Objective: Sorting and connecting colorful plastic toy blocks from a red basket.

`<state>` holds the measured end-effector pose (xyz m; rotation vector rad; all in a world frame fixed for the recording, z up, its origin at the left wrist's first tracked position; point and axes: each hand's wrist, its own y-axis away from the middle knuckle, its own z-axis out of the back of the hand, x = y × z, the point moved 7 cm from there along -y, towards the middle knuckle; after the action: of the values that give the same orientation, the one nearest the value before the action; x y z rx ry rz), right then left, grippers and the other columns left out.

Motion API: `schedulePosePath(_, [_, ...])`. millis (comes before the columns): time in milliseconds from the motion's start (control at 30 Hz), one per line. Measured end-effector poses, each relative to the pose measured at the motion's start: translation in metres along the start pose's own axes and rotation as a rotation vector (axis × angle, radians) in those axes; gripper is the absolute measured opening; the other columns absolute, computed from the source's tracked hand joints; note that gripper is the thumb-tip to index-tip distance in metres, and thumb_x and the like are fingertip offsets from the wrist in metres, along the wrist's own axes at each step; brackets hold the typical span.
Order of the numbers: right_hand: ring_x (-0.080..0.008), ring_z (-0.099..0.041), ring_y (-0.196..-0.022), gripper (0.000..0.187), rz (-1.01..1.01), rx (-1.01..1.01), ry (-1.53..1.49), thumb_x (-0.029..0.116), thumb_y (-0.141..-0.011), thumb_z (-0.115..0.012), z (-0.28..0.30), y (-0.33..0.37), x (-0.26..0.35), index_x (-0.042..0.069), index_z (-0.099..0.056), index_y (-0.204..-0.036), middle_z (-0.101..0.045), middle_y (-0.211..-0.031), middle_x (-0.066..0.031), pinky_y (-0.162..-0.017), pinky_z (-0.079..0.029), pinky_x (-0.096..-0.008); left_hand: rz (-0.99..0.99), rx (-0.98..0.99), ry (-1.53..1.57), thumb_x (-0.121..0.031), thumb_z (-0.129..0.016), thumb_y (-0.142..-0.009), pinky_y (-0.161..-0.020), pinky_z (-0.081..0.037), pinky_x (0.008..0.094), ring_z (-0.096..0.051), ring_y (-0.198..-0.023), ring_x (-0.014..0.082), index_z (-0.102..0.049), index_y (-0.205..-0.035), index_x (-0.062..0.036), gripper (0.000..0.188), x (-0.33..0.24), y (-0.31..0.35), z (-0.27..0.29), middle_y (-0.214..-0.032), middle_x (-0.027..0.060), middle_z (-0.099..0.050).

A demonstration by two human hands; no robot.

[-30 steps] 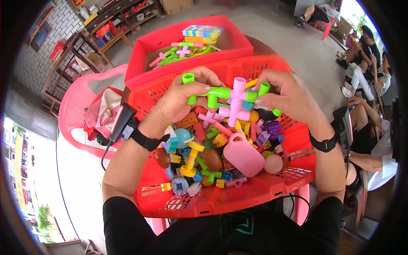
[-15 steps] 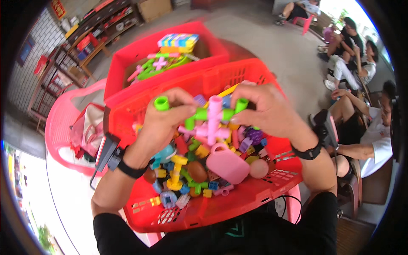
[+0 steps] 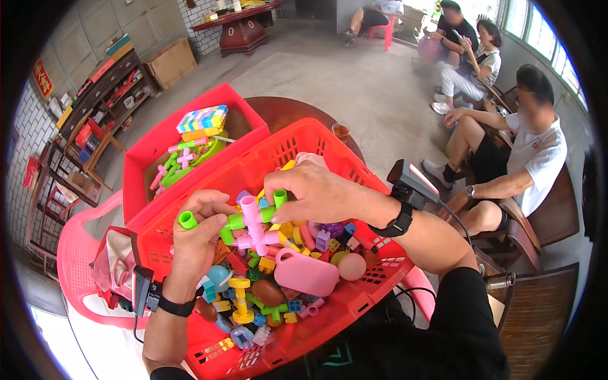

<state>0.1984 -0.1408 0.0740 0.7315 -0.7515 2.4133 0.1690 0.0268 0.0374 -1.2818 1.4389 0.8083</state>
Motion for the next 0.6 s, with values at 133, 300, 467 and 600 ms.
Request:
schedulePosePath(133, [-0.0316, -0.058, -0.069, 0.026, -0.03, 0.022, -0.053, 0.024, -0.069, -0.065, -0.003, -0.001, -0.002, 0.001, -0.056, -0.077, -0.058, -0.068, -0.0163, -0.063, -0.043, -0.0398, -0.009, -0.006, -0.022, -0.005, -0.06, -0.083, -0.072, -0.052, 0.0278, -0.063, -0.082, 0.0165, -0.054, -0.107, -0.0021, 0.025, 0.002, -0.003, 0.003, -0.092, 0.011, -0.064])
schedulePosePath(300, [-0.0229, -0.055, -0.063, 0.025, -0.086, 0.097, -0.03, 0.028, -0.072, -0.067, -0.007, -0.002, -0.011, 0.008, -0.057, -0.084, -0.058, -0.064, -0.0065, -0.074, -0.032, -0.0353, -0.008, 0.002, -0.038, -0.004, -0.06, -0.083, -0.069, -0.053, 0.0283, -0.063, -0.08, 0.0168, -0.054, -0.107, -0.0023, 0.025, 0.0, -0.007, 0.003, -0.089, 0.0108, -0.064])
schedulePosePath(467, [-0.018, -0.06, -0.056, 0.023, -0.15, 0.104, -0.242, 0.02, -0.072, -0.066, -0.015, -0.003, -0.015, 0.002, -0.055, -0.081, -0.061, -0.065, -0.0092, -0.057, -0.042, -0.0314, 0.016, -0.029, -0.058, -0.003, -0.061, -0.081, -0.068, -0.053, 0.029, -0.063, -0.077, 0.0172, -0.054, -0.105, -0.0015, 0.024, -0.003, -0.005, 0.007, -0.088, 0.0118, -0.065])
schedulePosePath(600, [-0.0152, -0.062, -0.054, 0.022, -0.241, 0.127, -0.389, 0.015, -0.072, -0.067, -0.013, 0.001, -0.011, -0.002, -0.055, -0.078, -0.063, -0.066, -0.0107, -0.047, -0.046, -0.0279, -0.024, -0.011, -0.089, 0.0, -0.06, -0.08, -0.068, -0.053, 0.0297, -0.064, -0.075, 0.0182, -0.054, -0.103, -0.0007, 0.024, -0.007, -0.003, 0.007, -0.087, 0.0134, -0.065])
